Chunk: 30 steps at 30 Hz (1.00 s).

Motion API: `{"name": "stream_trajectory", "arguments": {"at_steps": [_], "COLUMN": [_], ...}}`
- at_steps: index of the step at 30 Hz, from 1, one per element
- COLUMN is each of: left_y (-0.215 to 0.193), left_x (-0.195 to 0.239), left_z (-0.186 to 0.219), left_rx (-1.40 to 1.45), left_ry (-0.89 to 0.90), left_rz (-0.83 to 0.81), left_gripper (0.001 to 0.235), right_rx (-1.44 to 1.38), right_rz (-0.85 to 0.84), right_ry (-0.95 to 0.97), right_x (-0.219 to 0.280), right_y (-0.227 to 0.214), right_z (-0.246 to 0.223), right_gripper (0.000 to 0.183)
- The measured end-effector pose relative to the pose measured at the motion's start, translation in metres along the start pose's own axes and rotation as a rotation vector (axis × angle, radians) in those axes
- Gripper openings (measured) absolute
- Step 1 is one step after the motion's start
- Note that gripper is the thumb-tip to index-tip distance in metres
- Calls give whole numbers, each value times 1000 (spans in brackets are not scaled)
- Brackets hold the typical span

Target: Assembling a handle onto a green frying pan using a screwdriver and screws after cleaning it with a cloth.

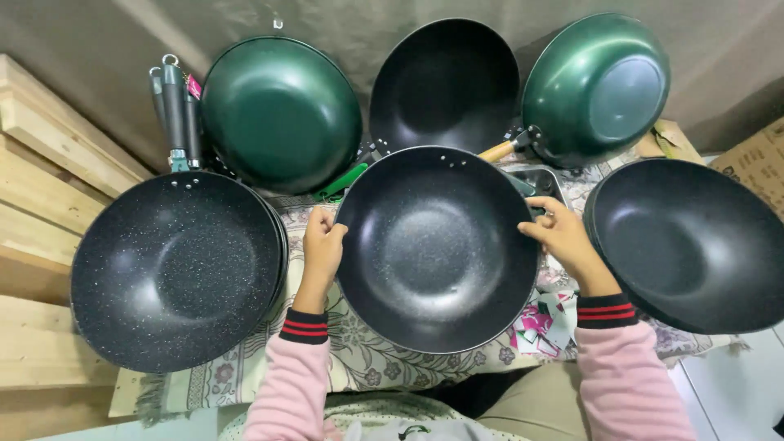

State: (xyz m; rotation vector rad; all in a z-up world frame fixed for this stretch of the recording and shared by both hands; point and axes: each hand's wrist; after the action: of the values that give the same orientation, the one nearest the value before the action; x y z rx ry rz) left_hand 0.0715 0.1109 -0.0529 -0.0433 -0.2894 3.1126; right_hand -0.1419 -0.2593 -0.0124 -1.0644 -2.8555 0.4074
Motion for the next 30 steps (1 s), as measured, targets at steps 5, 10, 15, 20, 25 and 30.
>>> {"name": "stream_trajectory", "arguments": {"at_steps": [5,10,15,20,25,30], "left_y": [-24,-24,-13,14,48,67], "left_x": [2,3,-10,-15,-13,6], "left_z": [20,21,-6,-12,-34,7], "left_rx": [-356,-575,-739,-797,-864,-865], "left_ry": [42,96,113,142,431,403], "left_rz": [44,51,53,8,25,-167], "left_gripper": [17,15,16,24,27,60], "right_rx": [82,266,380,473,352,366], "right_rz": [-169,-339,-579,-557,-249,-279], "right_ry": [120,373,606,466,208,214], "right_x": [-6,20,15,23,0,-3], "right_y": [26,45,51,61,69,66], "right_z": [6,-28,17,-29,8,16], "right_gripper": [53,45,42,41,45,26]}}
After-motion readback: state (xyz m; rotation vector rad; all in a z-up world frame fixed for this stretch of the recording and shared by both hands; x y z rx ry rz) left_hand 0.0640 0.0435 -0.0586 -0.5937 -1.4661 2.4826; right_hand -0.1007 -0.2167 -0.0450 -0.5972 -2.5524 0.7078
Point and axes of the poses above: each hand's wrist, its own x-axis away from the middle knuckle, its own y-axis out of the palm, z = x × y, and after that the axes turned 8 degrees about z, right-handed
